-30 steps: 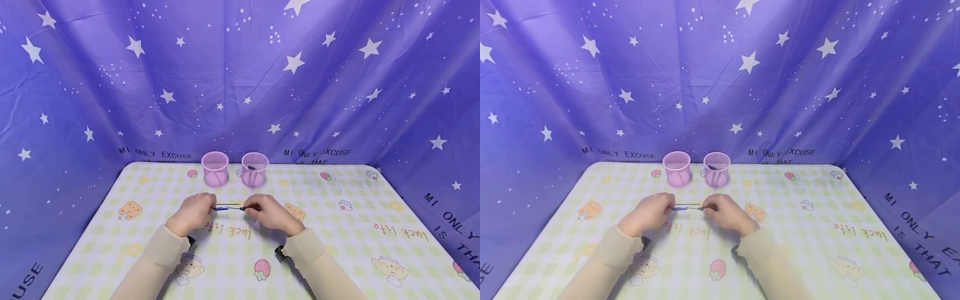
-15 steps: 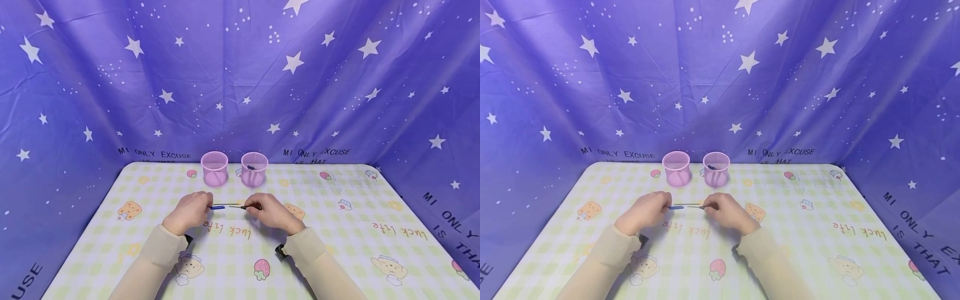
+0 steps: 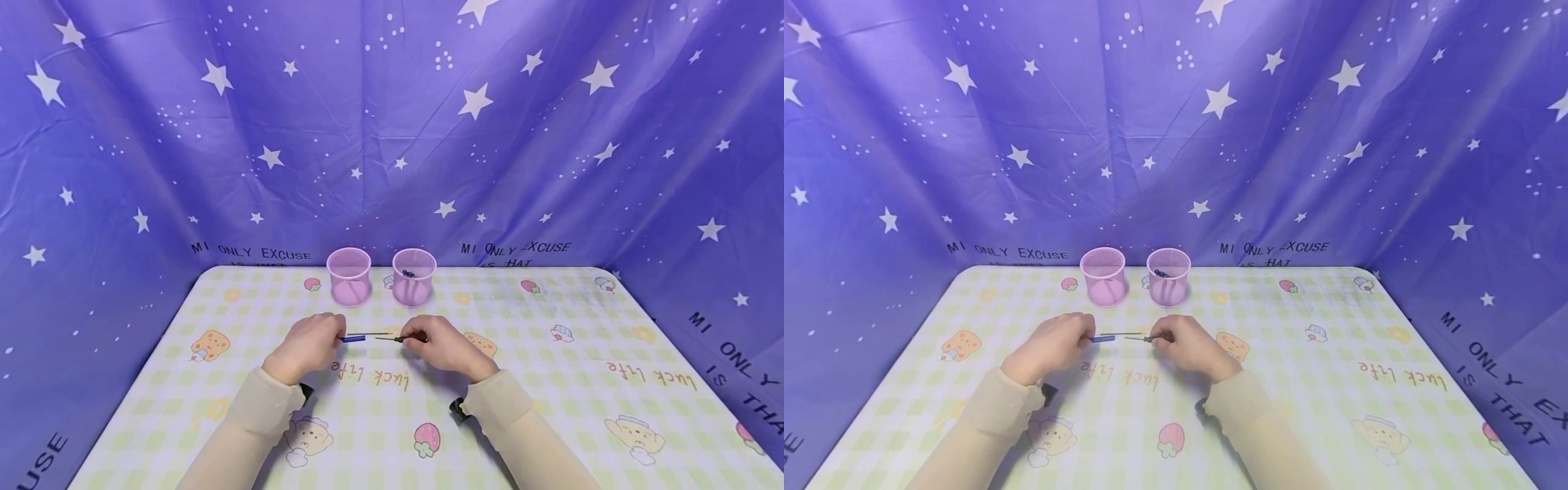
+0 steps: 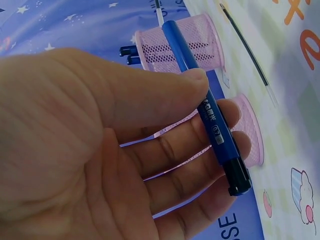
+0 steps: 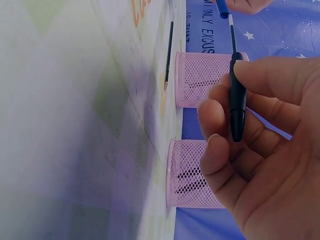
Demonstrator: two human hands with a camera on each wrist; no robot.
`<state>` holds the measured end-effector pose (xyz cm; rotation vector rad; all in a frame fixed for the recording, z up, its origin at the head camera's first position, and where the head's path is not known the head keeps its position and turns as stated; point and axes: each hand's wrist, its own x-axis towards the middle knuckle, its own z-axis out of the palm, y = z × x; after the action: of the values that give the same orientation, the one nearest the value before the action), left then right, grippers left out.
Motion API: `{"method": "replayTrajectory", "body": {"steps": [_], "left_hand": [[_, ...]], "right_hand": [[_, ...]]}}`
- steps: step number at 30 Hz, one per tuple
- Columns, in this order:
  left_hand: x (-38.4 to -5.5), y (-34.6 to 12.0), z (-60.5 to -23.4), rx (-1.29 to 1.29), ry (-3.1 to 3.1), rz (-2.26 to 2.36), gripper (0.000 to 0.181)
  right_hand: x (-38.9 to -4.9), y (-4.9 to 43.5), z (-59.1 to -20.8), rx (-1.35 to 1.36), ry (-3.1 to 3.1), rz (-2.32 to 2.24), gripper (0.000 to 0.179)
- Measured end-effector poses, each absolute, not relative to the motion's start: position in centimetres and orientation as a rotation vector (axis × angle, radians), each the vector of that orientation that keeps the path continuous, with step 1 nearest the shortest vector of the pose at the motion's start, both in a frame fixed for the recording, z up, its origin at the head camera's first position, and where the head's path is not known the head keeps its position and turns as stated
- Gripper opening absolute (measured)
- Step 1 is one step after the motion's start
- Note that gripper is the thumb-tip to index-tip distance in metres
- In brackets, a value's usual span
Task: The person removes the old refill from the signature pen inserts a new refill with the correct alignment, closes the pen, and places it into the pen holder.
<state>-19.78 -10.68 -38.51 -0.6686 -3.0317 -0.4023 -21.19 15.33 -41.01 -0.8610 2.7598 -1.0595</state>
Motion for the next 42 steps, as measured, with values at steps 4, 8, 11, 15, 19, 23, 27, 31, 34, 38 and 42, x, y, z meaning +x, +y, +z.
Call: {"method": "replayTrajectory", "body": {"steps": [4,8,11,15,19,23,27,31,34,38,42], "left_hand": [[-19.7,-10.6,-38.5,-0.685,-3.022,-0.404,0.014],[-19.7,-10.6,-38.4,-0.690,-3.019,-0.400,0.014],[-19.7,-10.4,-38.4,-0.697,-3.019,-0.393,0.014],[-19.5,-10.2,-38.5,-0.732,-3.005,-0.399,0.014],[-19.4,-10.0,-38.6,-0.743,-2.998,-0.399,0.015],[-19.3,-9.8,-38.6,-0.741,-2.991,-0.400,0.016],[-19.3,-9.7,-38.7,-0.759,-2.975,-0.413,0.018],[-19.3,-9.5,-38.7,-0.779,-2.954,-0.434,0.021],[-19.2,-9.4,-38.7,-0.782,-2.950,-0.443,0.022],[-19.1,-9.3,-38.7,-0.781,-2.953,-0.437,0.024],[-19.1,-9.1,-38.8,-0.795,-2.947,-0.443,0.023]], "right_hand": [[-21.2,15.3,-41.0,-0.855,2.756,-1.053,0.010],[-21.1,15.3,-41.1,-0.847,2.752,-1.051,0.009],[-21.1,15.2,-41.1,-0.852,2.755,-1.044,0.009],[-21.1,15.1,-41.1,-0.883,2.761,-1.025,0.009],[-21.0,15.0,-41.1,-0.895,2.770,-1.025,0.009],[-21.0,15.0,-41.0,-0.901,2.777,-1.028,0.009],[-21.0,14.9,-41.1,-0.907,2.780,-1.027,0.009],[-21.0,14.8,-41.2,-0.908,2.771,-1.041,0.009],[-21.0,14.8,-41.2,-0.909,2.764,-1.050,0.009],[-21.0,14.7,-41.3,-0.915,2.758,-1.059,0.010],[-21.0,14.7,-41.3,-0.928,2.751,-1.062,0.010]]}}
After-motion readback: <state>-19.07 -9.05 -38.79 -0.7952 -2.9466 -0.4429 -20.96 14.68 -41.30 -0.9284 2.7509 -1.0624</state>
